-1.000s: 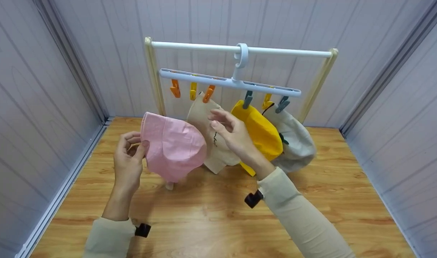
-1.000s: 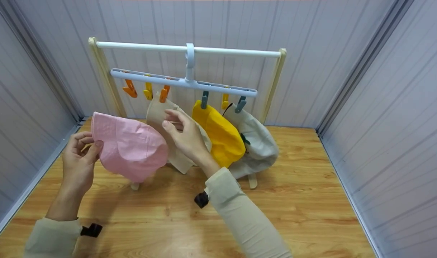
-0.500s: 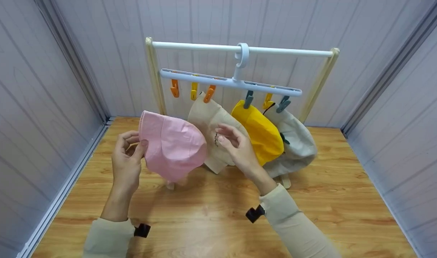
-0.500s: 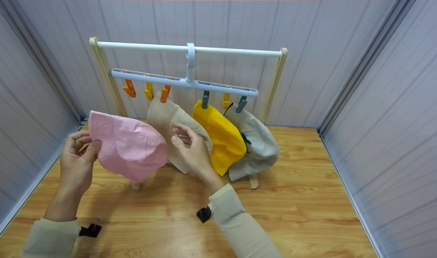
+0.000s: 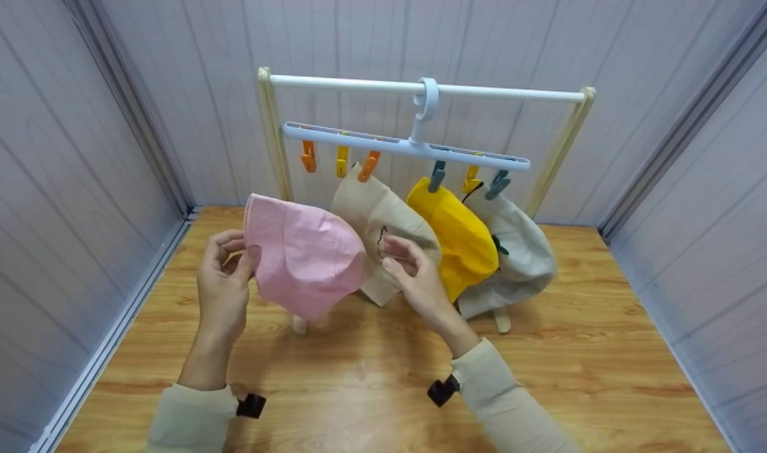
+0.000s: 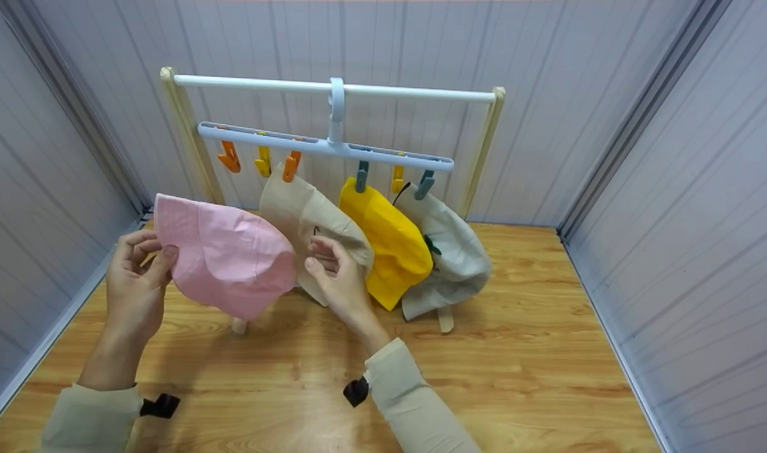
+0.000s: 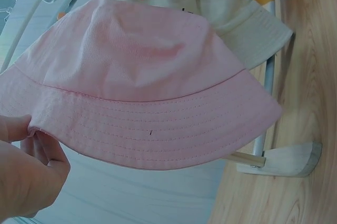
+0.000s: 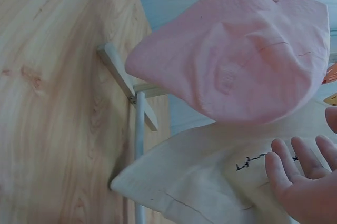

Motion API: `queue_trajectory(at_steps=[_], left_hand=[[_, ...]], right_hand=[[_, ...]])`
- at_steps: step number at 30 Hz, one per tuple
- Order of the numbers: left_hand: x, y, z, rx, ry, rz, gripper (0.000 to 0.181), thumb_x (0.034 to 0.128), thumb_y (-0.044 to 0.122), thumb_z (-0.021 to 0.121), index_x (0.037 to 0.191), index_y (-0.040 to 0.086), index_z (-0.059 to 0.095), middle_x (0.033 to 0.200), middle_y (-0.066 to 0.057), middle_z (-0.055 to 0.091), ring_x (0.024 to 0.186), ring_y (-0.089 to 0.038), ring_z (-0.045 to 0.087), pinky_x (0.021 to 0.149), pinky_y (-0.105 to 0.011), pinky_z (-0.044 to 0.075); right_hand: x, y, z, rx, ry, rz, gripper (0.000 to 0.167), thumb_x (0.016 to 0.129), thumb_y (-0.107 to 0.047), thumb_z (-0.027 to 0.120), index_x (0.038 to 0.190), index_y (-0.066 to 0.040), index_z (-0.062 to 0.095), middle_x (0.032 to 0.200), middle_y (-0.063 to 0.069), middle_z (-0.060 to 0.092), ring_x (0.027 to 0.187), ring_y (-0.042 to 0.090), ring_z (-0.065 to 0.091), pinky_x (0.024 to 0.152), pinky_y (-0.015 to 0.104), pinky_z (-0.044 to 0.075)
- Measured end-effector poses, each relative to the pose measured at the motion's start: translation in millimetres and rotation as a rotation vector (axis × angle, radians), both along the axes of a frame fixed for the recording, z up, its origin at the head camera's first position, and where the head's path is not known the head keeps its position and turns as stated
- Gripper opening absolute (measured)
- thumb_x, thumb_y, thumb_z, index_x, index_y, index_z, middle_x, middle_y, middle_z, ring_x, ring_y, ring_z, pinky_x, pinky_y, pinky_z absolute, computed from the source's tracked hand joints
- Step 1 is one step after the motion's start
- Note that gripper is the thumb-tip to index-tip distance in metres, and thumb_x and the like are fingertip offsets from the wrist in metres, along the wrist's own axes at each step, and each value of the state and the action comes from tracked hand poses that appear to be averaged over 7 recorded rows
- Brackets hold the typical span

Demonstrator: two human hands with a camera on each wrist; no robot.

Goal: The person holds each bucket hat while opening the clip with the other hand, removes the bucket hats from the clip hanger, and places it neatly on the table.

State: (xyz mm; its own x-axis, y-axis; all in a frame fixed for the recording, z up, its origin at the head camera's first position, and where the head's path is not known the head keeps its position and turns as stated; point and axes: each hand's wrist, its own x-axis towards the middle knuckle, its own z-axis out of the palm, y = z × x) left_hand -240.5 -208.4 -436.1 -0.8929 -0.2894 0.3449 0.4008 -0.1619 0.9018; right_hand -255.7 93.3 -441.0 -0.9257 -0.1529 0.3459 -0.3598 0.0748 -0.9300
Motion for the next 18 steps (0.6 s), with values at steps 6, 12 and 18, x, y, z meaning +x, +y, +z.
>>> queue_trajectory(at_steps=[6, 12, 18], left_hand=[[0.7, 0.9, -0.2, 0.034, 0.016, 0.003, 0.024, 0.1013, -0.002, 0.067, 0.124, 0.004, 0.063, 0.108, -0.010, 0.063, 0.094, -0.023, 0.064, 0.080, -0.024, 0.059], [2.0, 2.7, 0.0, 0.043, 0.013, 0.005, 0.023, 0.1015, -0.002, 0.067, 0.123, 0.005, 0.062, 0.109, -0.010, 0.062, 0.097, -0.024, 0.064, 0.082, -0.025, 0.060], [3.5, 3.0, 0.3, 0.056, 0.001, -0.002, 0.024, 0.1018, -0.001, 0.067, 0.124, 0.005, 0.062, 0.111, -0.010, 0.061, 0.100, -0.025, 0.064, 0.085, -0.026, 0.060]], right_hand=[[3.8, -7.3, -18.3, -0.019, -0.042, -0.029, 0.040, 0.103, -0.002, 0.065, 0.142, 0.006, 0.057, 0.138, 0.027, 0.063, 0.128, 0.045, 0.062, 0.107, 0.038, 0.054], [4.2, -16.1, -38.9, -0.014, -0.052, -0.064, 0.040, 0.101, 0.001, 0.066, 0.139, 0.008, 0.057, 0.134, 0.027, 0.065, 0.122, 0.042, 0.065, 0.103, 0.035, 0.056], [4.9, -26.2, -53.3, -0.077, -0.162, -0.085, 0.040, 0.101, -0.003, 0.069, 0.139, 0.005, 0.057, 0.136, 0.024, 0.064, 0.122, 0.036, 0.067, 0.100, 0.031, 0.057]])
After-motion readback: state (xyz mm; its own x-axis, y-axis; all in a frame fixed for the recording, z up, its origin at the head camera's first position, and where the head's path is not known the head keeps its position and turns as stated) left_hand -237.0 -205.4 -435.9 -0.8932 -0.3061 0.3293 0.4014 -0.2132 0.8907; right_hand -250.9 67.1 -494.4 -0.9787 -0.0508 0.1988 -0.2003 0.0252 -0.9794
